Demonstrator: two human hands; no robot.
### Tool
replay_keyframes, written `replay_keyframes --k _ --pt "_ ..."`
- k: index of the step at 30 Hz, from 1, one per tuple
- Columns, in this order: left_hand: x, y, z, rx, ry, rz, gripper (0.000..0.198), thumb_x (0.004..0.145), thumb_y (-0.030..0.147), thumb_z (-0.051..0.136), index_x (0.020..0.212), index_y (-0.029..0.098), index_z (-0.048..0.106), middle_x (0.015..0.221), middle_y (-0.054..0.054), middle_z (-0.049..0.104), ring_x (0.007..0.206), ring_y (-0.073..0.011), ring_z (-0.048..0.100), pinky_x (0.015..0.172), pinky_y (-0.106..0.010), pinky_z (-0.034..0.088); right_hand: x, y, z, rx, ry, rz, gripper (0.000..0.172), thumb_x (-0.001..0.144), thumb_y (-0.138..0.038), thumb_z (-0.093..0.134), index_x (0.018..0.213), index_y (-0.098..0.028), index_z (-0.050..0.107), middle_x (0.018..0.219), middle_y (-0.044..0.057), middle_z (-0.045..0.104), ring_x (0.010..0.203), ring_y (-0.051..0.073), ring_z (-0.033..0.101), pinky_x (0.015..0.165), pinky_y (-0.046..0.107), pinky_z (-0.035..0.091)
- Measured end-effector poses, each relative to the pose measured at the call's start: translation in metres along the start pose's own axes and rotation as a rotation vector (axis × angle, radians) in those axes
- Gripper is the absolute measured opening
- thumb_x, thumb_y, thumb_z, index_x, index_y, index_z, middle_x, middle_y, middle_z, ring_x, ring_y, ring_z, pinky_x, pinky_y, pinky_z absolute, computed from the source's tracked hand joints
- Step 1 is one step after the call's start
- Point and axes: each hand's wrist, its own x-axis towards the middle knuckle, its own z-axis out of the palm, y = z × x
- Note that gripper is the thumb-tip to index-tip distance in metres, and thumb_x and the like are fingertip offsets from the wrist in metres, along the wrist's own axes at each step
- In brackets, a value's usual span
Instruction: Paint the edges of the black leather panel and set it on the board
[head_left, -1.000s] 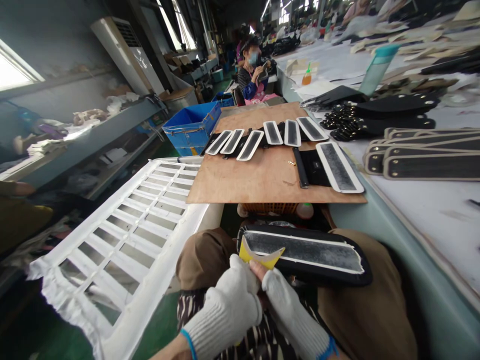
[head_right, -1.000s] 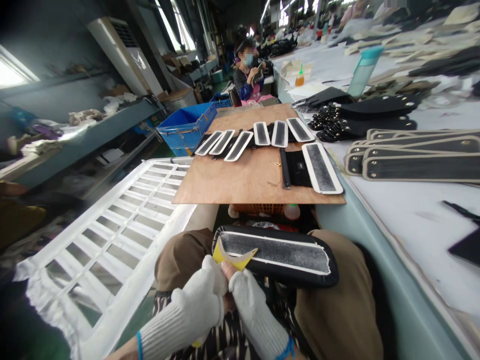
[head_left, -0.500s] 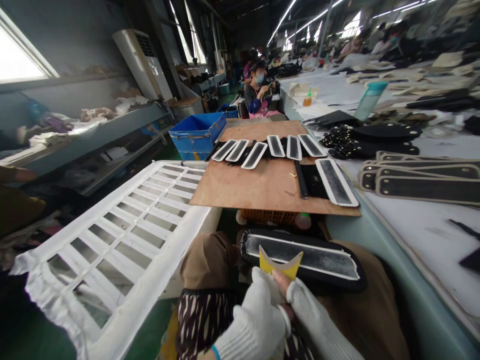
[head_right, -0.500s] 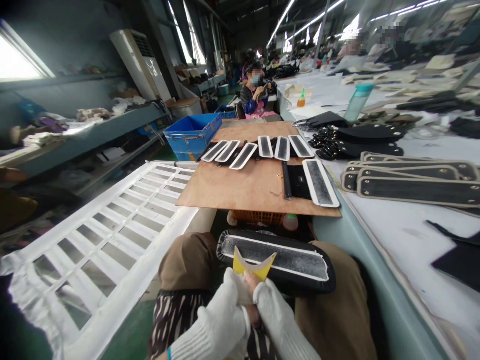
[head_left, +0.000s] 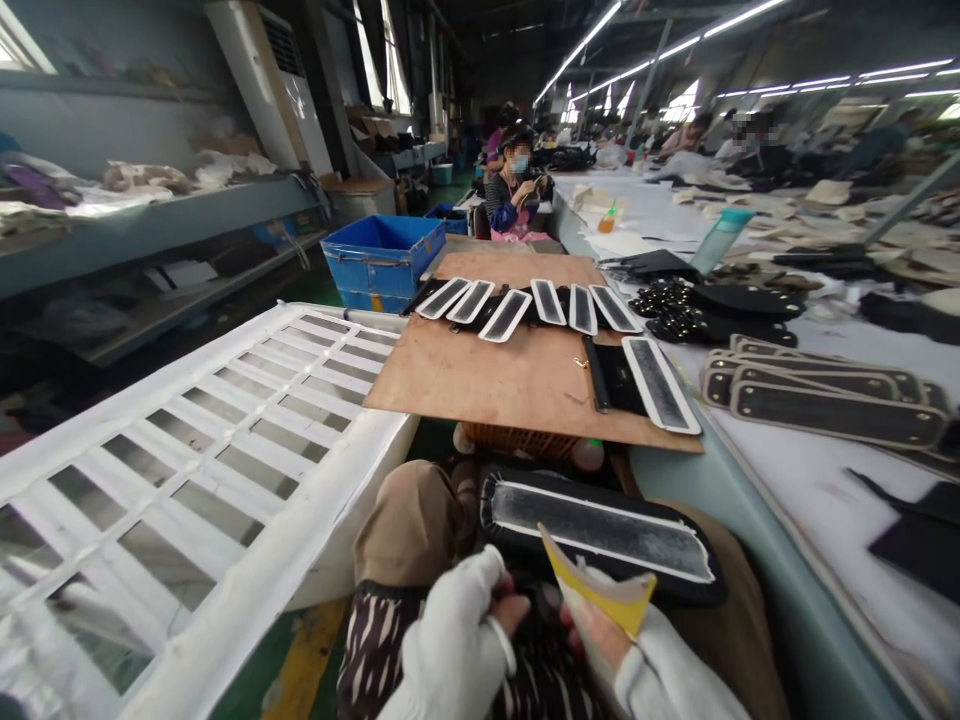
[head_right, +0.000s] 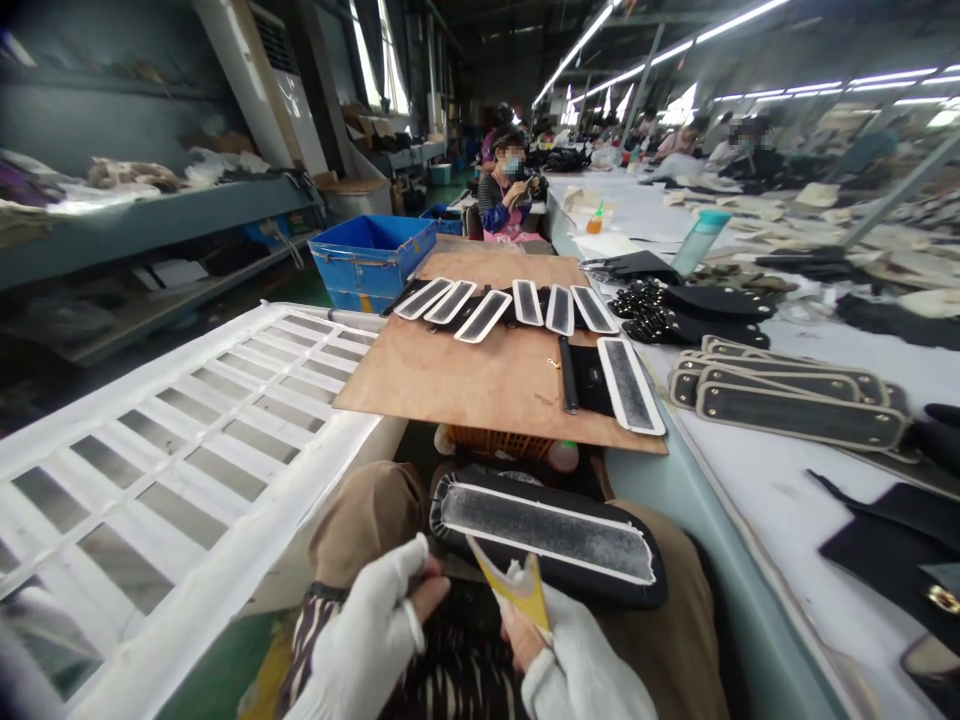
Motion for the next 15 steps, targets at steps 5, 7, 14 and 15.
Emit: replay_keyframes --k 5,7,14,15 --pt "0.042 -0.011 -0.026 -0.454 0.005 0.066 0.024 0.080 0.044 0.056 0.077 0.021 0.050 0.063 0.003 0.051 0.064 -0.0152 0.049 0.063 -0.027 0.038 0.011 -0.020 0.006 -0.205 0.219 -0.023 0.029 0.084 -0.045 0.060 0.101 -0.029 0.077 0.091 0.004 0.077 0.087 0.029 0.072 0.072 0.032 0.058" --pt "0.056 -0.012 -0.023 -0.556 -0.016 0.068 0.028 0.075 0.045 0.060 0.075 0.021 0.046 0.061 0.005 0.048 0.060 -0.0138 0.045 0.060 -0.026 0.035 0.016 -0.025 0.008 -0.376 0.262 -0.047 0.030 0.081 -0.043 0.064 0.105 -0.029 0.075 0.097 0.006 0.077 0.084 0.029 0.072 0.070 0.033 0.058" --pt "0.072 -0.011 -0.010 -0.702 -0.053 0.076 0.029 0.071 0.038 0.063 0.068 0.021 0.041 0.057 0.007 0.039 0.057 -0.0100 0.035 0.057 -0.025 0.029 0.033 -0.004 0.009 -0.716 0.221 -0.238 0.030 0.082 -0.041 0.061 0.107 -0.031 0.075 0.101 0.006 0.077 0.090 0.028 0.072 0.081 0.034 0.057" --pt "0.071 -0.011 -0.010 -0.722 -0.037 0.075 0.029 0.070 0.036 0.065 0.068 0.021 0.041 0.058 0.007 0.039 0.058 -0.0097 0.034 0.057 -0.025 0.028 0.034 -0.004 0.007 -0.702 0.186 -0.227 0.031 0.082 -0.042 0.061 0.107 -0.032 0.074 0.101 0.006 0.077 0.092 0.028 0.072 0.083 0.034 0.057"
